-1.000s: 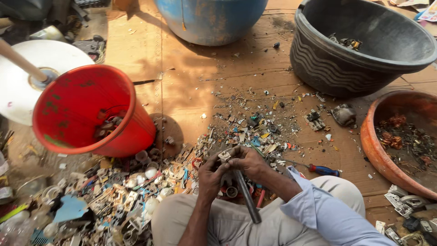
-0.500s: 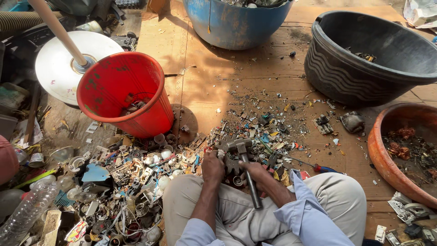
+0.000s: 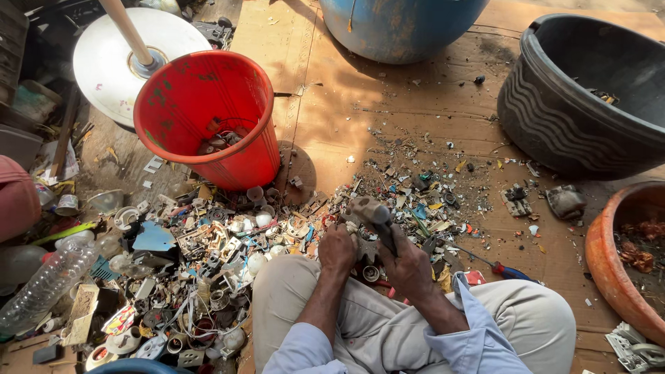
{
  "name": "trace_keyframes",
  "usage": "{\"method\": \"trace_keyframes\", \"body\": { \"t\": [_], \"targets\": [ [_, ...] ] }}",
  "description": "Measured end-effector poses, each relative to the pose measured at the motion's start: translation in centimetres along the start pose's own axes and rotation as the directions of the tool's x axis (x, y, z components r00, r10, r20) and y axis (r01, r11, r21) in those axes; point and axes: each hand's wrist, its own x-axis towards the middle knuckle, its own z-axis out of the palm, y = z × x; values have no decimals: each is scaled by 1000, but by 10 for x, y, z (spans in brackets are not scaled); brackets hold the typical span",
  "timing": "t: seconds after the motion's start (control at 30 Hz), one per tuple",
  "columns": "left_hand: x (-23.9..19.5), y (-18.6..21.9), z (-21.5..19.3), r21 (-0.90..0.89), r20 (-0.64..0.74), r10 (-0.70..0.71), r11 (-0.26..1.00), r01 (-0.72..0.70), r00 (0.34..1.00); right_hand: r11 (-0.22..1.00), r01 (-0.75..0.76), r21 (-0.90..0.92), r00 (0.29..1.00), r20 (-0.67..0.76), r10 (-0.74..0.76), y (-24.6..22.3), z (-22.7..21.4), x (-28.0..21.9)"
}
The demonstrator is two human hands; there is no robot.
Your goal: The person sits on the ground and uses a hammer to repeatedly strike small electronic components placed on a metal gear. They break the components into smaller pieces and occasionally sort the debris into nearby buckets.
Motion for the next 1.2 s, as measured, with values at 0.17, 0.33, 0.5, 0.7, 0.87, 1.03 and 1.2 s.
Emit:
{"method": "trace_keyframes", "body": {
  "t": [0.17, 0.33, 0.5, 0.7, 0.87, 1.03, 1.2],
  "targets": [
    [-6, -3, 1, -18, -56, 14, 1000, -15, 998, 953, -282, -106, 910, 286, 301, -3, 3, 9],
    [-2, -4, 6, -39, -37, 13, 999, -15, 999, 1000, 4, 19, 1000, 5, -4, 0, -1, -2],
    [-2, -3, 2, -24, -133, 24, 999, -27, 991, 985, -22, -173, 977, 204, 58, 3, 7, 0],
    [-9, 10, -19, -47, -4, -53, 997, 53, 999, 1000, -19, -16, 999, 40, 20, 1, 7, -3],
    [-11, 16, -32, -118, -14, -78, 990, 76, 997, 947, -311, 76, 941, 165, 296, 5, 7, 2],
    [-16, 13, -40, -283, 20, -163, 945, 162, 986, 578, -671, 464, 741, 414, 528, 24, 20, 11],
    [-17, 7, -32, -288, -7, -91, 954, 85, 996, 409, -809, 422, 586, 534, 610, 41, 29, 10]
  ]
}}
